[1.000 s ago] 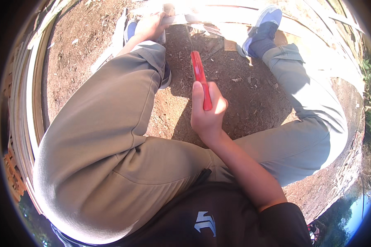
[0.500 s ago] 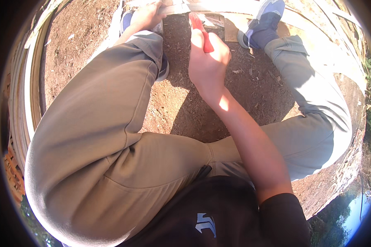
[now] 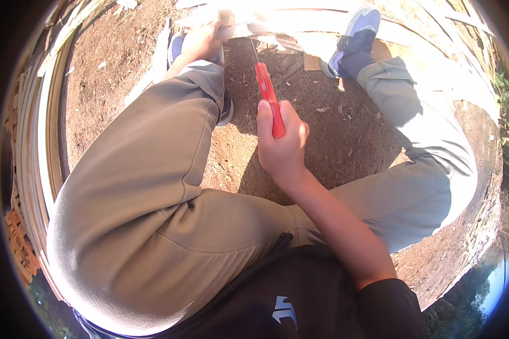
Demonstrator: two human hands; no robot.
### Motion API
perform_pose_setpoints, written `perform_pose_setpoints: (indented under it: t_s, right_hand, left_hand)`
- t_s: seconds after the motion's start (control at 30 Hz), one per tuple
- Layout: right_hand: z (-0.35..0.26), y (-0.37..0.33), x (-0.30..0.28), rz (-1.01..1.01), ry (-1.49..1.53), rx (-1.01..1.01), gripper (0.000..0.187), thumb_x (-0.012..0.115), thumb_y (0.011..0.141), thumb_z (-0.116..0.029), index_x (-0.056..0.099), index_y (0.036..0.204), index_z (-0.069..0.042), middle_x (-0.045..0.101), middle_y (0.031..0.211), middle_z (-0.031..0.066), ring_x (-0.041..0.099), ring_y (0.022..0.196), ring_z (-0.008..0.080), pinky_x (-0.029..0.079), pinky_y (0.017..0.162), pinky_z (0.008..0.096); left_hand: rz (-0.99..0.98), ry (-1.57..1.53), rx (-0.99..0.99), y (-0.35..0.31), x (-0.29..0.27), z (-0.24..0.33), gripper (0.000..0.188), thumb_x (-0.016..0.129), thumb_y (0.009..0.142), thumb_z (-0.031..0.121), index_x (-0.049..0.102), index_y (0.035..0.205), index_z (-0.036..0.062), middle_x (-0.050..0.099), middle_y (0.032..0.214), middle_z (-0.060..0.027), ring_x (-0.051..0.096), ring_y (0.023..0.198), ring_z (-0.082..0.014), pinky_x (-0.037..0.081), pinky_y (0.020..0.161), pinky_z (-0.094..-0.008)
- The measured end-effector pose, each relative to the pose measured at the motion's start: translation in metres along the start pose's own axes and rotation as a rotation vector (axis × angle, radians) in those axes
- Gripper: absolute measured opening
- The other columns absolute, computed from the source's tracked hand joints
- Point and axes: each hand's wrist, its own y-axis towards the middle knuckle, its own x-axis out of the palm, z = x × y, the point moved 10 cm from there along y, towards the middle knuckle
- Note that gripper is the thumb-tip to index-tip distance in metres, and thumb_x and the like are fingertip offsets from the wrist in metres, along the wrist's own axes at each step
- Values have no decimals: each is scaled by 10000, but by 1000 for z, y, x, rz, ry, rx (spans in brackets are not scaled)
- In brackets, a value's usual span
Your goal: The person saws a piece of wood while sitting on the ground, using a handsaw to cut through the material.
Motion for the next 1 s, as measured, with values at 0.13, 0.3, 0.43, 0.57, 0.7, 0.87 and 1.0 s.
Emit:
perform_pose_setpoints:
  t_s: [0.13,0.3,0.43,0.57,0.7,0.87,1.0]
  right_hand:
    - [2,2,7,-46,2,15,333,626,987,-195,520,733,-8,504,558,65,473,512,108,399,503,322]
    - [9,-1,16,-3,47,-11,314,598,1008,-169,517,743,-21,471,558,30,409,518,70,366,484,300]
    - [29,-10,4,-12,98,23,366,594,1017,-196,478,712,-30,436,559,18,400,543,58,336,480,292]
    - [19,54,45,10,-22,-19,360,595,1005,-185,482,703,-26,479,589,16,425,558,74,356,507,305]
    - [30,-9,4,-3,122,64,335,581,1008,-195,527,735,-8,484,587,24,417,541,91,357,508,316]
    - [11,52,45,-20,74,-2,344,588,1011,-196,507,731,-13,463,588,26,386,534,82,338,496,317]
    - [32,-12,7,32,158,27,294,614,1002,-169,538,763,-16,461,589,13,400,552,53,340,501,283]
  left_hand:
    - [-20,-26,-19,-14,-7,-17,400,706,892,304,606,1243,141,654,1252,-114,585,1224,-320,474,1032,-444]
    - [8,-22,40,-7,-6,1,400,704,895,306,608,1243,135,653,1252,-119,591,1213,-329,479,1023,-448]
    - [93,8,13,-15,-14,-4,304,711,890,276,654,1155,138,689,1161,-101,631,1168,-295,490,1000,-435]
    - [-8,-24,-6,7,-6,0,351,711,892,286,632,1196,130,674,1199,-93,612,1200,-287,474,1029,-435]
    - [37,102,37,-10,-2,-9,392,719,885,314,605,1213,130,665,1198,-110,616,1171,-335,491,993,-453]
    - [101,-222,21,7,9,-31,331,751,785,227,683,1052,45,631,1175,-267,649,999,-420,514,886,-497]
    - [73,102,31,-5,-4,-1,407,730,883,317,625,1248,171,689,1208,-81,625,1196,-262,483,1025,-423]
